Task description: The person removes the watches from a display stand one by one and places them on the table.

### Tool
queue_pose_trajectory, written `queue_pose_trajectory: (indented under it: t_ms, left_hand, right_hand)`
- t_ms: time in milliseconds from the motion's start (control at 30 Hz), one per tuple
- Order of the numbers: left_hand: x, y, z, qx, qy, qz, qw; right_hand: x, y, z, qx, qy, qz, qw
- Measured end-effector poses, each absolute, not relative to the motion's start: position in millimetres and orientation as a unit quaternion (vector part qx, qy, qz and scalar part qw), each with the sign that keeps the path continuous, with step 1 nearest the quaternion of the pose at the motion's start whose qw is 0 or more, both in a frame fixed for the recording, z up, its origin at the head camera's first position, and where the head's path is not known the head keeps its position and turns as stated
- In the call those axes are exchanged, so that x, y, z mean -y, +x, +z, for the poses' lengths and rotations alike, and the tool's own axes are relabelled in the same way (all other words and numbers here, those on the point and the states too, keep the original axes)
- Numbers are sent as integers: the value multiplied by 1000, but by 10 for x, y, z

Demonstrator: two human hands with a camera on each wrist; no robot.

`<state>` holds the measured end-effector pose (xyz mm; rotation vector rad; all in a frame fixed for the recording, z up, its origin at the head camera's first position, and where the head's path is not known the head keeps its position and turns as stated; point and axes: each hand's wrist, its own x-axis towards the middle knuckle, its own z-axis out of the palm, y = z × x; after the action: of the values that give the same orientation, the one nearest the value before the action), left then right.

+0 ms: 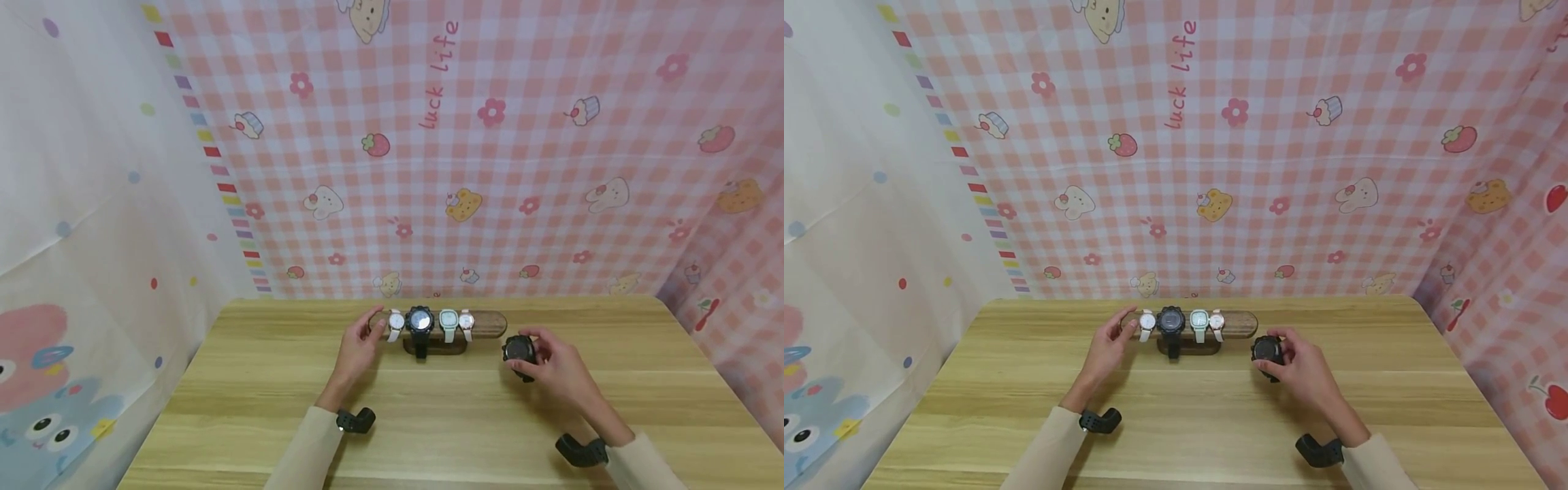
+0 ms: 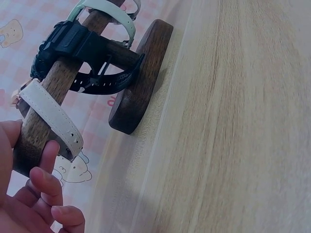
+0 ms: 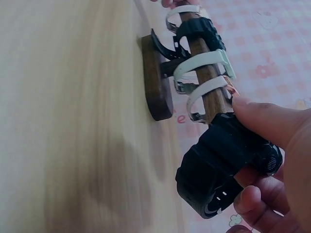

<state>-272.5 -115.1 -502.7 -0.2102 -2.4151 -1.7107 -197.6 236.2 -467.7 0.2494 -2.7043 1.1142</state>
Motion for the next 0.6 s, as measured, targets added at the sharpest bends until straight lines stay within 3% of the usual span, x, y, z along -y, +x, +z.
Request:
queue_pose_trajectory:
  t_ms: [600]
  left_hand:
    - [1145,-2711,-5036,812,-69,-571,95]
  right_hand:
    - [-2280,-1792,-4828,924,127,347,97]
